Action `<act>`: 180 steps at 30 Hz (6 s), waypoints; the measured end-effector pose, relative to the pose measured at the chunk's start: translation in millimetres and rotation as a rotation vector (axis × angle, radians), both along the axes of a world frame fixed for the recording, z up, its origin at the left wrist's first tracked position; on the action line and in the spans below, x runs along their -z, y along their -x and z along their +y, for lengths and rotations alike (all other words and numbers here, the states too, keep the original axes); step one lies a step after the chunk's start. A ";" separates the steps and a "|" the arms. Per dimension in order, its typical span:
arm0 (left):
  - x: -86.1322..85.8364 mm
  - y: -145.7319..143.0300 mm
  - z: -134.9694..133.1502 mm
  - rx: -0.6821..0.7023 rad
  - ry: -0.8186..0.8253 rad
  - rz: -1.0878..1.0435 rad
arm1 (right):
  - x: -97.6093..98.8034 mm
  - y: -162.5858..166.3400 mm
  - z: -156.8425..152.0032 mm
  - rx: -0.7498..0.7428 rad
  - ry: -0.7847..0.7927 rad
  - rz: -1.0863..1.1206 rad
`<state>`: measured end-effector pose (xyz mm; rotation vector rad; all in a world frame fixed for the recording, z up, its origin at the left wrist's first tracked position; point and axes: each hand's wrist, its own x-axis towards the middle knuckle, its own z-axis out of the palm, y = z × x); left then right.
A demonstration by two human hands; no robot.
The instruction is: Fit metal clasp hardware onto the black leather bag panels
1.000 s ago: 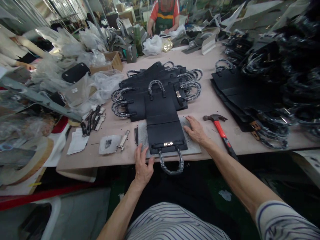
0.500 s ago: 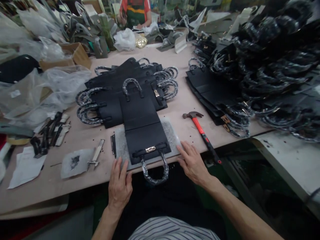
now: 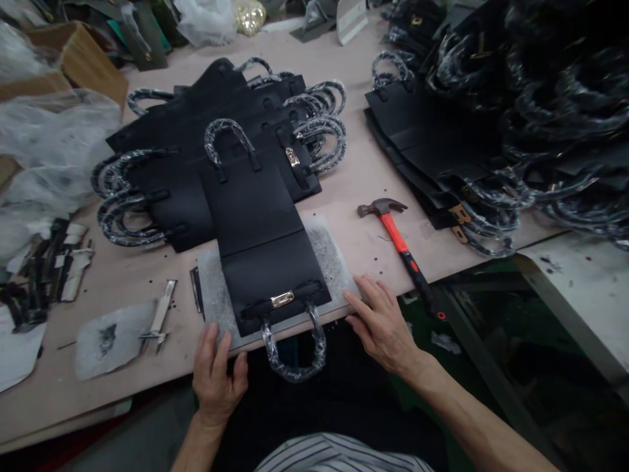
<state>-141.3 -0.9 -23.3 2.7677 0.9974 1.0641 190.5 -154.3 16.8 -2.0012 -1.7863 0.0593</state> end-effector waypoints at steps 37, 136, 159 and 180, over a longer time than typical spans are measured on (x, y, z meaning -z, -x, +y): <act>-12.0 -3.5 -8.8 -0.048 0.110 0.043 | -21.3 9.6 44.2 0.107 0.178 -0.190; -88.2 -10.6 132.7 -0.681 0.745 0.408 | -10.5 -8.1 132.9 0.166 0.093 -0.019; -106.7 -45.2 139.5 -0.585 0.790 0.671 | -12.0 -8.1 132.7 0.153 0.087 -0.028; -124.5 -78.3 47.4 0.045 0.482 0.521 | -61.4 17.9 111.8 -0.301 0.222 -0.032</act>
